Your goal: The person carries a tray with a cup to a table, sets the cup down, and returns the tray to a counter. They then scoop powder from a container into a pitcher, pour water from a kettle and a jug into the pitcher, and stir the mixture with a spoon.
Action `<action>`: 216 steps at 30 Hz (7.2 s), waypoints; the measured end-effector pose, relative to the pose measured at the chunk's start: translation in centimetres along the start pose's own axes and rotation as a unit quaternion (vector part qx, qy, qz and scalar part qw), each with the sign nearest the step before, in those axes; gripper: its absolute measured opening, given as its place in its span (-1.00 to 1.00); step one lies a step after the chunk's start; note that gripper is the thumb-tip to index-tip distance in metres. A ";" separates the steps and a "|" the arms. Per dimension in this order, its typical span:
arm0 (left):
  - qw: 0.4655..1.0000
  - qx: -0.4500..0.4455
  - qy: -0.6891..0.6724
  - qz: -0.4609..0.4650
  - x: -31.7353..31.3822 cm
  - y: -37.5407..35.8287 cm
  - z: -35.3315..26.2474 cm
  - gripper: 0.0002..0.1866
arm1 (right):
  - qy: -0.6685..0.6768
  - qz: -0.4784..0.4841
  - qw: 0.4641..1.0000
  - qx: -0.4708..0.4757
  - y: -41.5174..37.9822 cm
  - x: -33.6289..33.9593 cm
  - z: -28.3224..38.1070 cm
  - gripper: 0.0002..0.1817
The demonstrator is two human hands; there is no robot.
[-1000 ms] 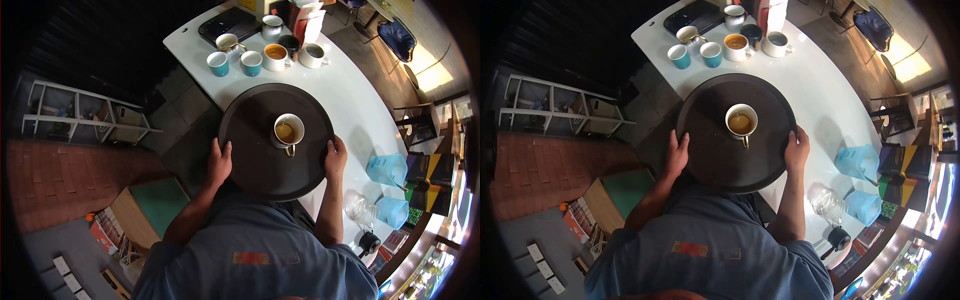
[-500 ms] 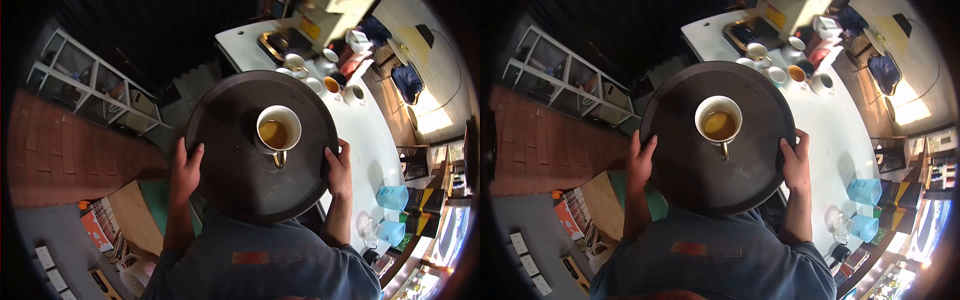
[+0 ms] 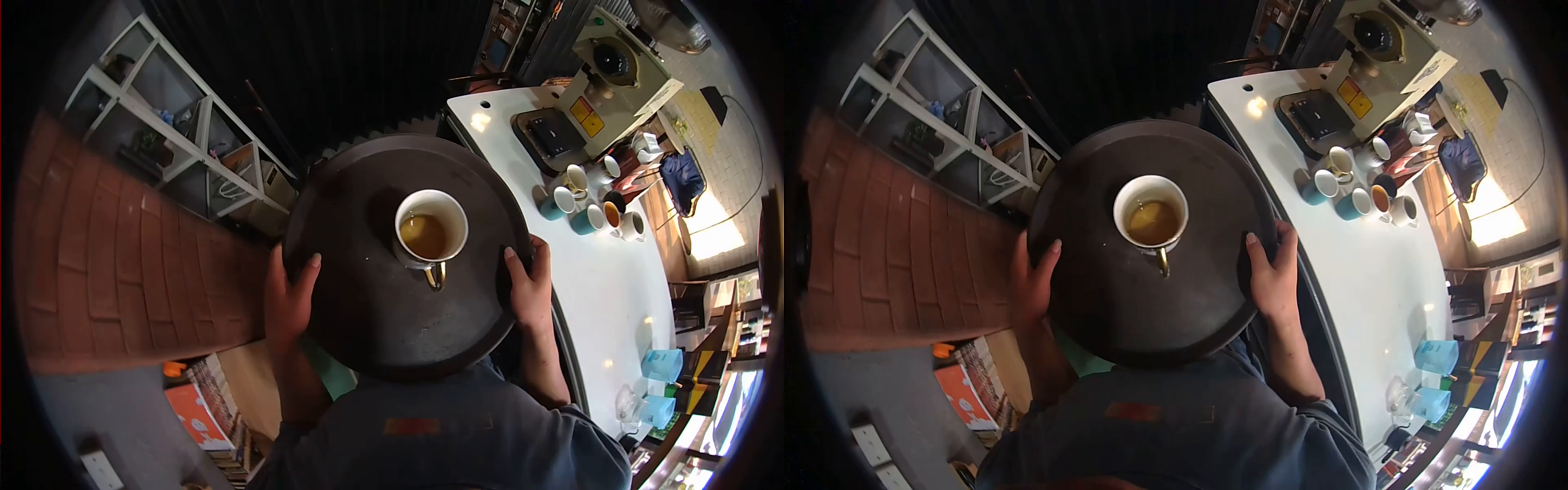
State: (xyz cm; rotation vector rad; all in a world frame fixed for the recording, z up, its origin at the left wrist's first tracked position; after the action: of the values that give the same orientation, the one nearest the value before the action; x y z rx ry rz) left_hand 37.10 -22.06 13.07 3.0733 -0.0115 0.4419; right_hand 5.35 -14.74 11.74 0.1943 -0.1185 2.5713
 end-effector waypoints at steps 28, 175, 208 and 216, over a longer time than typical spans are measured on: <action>1.000 -0.028 -0.005 0.002 -5.2 47.2 1.5 -0.55 | -0.025 0.017 0.998 0.050 42.1 -19.9 4.9 -0.37; 0.169 0.244 0.151 0.943 -157.2 14.5 -37.4 -0.60 | 0.138 -0.921 0.357 -0.065 73.5 79.8 -11.8 -0.70; 0.042 -0.313 -0.089 0.945 -172.3 -42.4 -48.3 -0.81 | 0.059 -0.985 0.153 -0.057 28.7 112.2 -17.9 -0.69; -0.154 -0.397 -0.150 0.892 -171.8 -52.2 -52.8 -0.77 | 0.006 -0.992 0.066 -0.108 18.8 117.6 -14.5 -0.67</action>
State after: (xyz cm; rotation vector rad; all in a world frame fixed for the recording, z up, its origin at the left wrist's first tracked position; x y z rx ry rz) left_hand -141.95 32.48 13.42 -0.3823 -2.5472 -0.4200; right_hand -104.77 32.74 15.80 0.0257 -0.0666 -0.4336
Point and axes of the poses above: each hand's wrist, its own y-axis towards the middle knuckle, its own x-axis out of the back of the hand, z = x × y, the point moved 2 cm from there along y, towards the middle knuckle, and after that the axes turned 4 degrees about -x, right-handed, at the moved point
